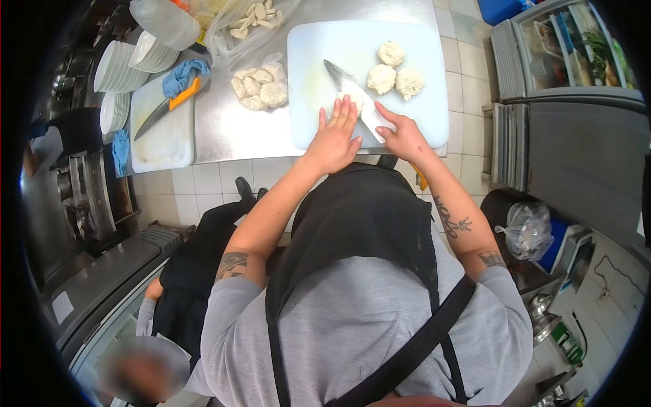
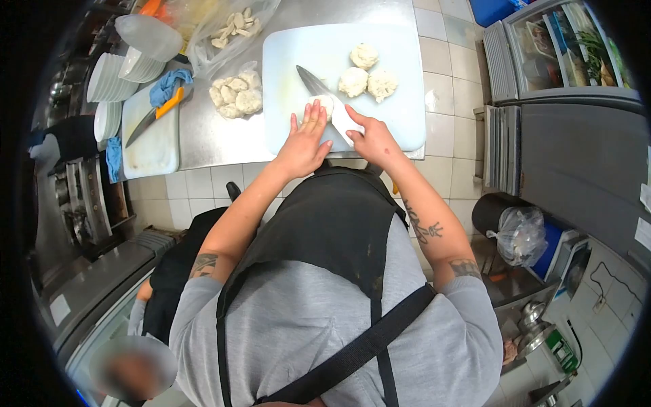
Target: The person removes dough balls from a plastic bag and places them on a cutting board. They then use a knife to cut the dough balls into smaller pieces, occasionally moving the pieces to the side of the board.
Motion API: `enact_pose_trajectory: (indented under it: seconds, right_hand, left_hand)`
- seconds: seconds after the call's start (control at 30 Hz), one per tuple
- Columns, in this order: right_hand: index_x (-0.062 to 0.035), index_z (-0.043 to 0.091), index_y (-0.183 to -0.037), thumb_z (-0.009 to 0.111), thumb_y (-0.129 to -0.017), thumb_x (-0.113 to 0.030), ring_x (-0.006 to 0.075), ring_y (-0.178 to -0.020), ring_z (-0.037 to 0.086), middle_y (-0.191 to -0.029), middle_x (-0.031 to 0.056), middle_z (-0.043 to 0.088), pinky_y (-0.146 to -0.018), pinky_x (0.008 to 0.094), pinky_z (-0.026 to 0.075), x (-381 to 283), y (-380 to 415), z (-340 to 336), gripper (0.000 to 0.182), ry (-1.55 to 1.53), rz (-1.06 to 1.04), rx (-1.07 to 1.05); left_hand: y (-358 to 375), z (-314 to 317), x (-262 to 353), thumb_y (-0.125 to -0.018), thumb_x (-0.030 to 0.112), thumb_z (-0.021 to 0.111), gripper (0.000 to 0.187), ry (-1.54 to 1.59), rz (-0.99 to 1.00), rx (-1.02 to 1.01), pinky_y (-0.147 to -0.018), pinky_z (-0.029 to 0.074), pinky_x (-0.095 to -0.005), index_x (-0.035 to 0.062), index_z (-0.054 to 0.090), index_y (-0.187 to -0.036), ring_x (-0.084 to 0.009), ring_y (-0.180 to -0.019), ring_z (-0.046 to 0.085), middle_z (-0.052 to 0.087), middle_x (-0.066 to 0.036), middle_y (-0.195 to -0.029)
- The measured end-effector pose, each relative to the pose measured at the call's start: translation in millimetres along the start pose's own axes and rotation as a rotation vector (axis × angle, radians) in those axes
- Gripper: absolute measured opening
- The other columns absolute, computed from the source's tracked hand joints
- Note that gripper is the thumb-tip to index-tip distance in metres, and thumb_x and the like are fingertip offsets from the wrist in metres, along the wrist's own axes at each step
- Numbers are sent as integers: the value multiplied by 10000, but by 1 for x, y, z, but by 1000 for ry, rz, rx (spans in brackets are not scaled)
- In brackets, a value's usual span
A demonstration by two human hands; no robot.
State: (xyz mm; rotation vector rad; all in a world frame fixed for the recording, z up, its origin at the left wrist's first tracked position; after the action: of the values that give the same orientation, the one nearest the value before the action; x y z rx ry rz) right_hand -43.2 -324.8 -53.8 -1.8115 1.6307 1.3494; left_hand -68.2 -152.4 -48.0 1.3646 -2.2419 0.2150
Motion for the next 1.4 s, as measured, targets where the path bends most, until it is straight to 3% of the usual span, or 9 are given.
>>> enact_pose_trajectory:
  seconds: [0.07, 0.27, 0.57, 0.77, 0.87, 1.03, 1.27, 1.4]
  right_hand:
    - [-170, 528, -1516, 681, -943, -162, 461, -979, 692, -1150, 299, 701, -908, 450, 547, -5, -11, 5, 593, 46, -83, 71]
    - [-184, 470, -1550, 647, -965, -220, 460, -936, 687, -946, 282, 717, -841, 520, 550, -26, -23, 16, 612, 202, -54, 73]
    - [-180, 500, -1530, 670, -952, -196, 492, -832, 672, -857, 302, 694, -769, 523, 540, -32, 11, 13, 603, 311, -3, 12]
    - [-222, 428, -1572, 628, -971, -203, 444, -807, 696, -839, 246, 713, -748, 547, 548, -23, 40, 12, 634, 470, -48, -76]
    - [-251, 455, -1561, 669, -957, -197, 469, -805, 679, -847, 272, 705, -743, 530, 545, -31, 42, 8, 643, 482, -71, -72]
    - [-254, 414, -1581, 608, -979, -188, 407, -797, 705, -841, 205, 724, -738, 514, 560, -32, 38, 11, 636, 574, -106, -101]
    - [-278, 450, -1560, 575, -989, -162, 371, -773, 711, -899, 168, 728, -701, 493, 570, -35, 31, 8, 596, 756, -272, -54]
    - [-266, 489, -1527, 591, -980, -174, 372, -781, 711, -875, 172, 732, -711, 501, 566, -31, 32, 2, 564, 682, -242, -54]
  left_hand:
    - [1, 1, 1, -1027, 316, 520, 784, -22, -10, 8, -1226, 83, -681, -64, 165, -1614, -430, -1588, 103, 100, -261, -1709]
    - [5, 4, 6, -1042, 339, 474, 796, -49, -67, 5, -1193, 37, -736, -39, 100, -1635, -423, -1595, 67, 63, -241, -1723]
    - [5, 11, 6, -1042, 366, 468, 773, -64, -87, 93, -1169, 40, -775, -42, 164, -1623, -386, -1598, 106, 90, -233, -1721]
    - [11, 14, 5, -1051, 380, 459, 771, -58, -113, 122, -1147, 45, -801, -45, 162, -1622, -392, -1596, 111, 88, -235, -1721]
    - [13, 11, 3, -1061, 385, 445, 761, -63, -93, 116, -1144, 53, -803, -40, 159, -1623, -397, -1593, 122, 86, -237, -1720]
    - [18, 5, -3, -1071, 389, 428, 755, -8, -48, 71, -1150, 68, -794, -31, 139, -1629, -407, -1590, 128, 80, -238, -1721]
    - [29, 6, -13, -1043, 296, 521, 785, 42, -38, 148, -1172, 94, -762, -21, 115, -1636, -428, -1588, 110, 63, -220, -1728]
    - [31, 3, -13, -1021, 254, 560, 803, -58, -39, 138, -1174, 102, -760, 0, 122, -1643, -426, -1588, 109, 68, -203, -1732]
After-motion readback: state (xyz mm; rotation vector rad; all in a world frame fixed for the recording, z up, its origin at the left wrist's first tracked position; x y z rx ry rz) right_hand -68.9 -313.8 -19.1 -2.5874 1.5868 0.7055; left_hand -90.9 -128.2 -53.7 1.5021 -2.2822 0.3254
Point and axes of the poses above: each hand's wrist, its own y-axis away from the middle knuckle, its own z-axis out of the palm, x = y × z, the point moved 7 cm from there along -y, towards the middle knuckle
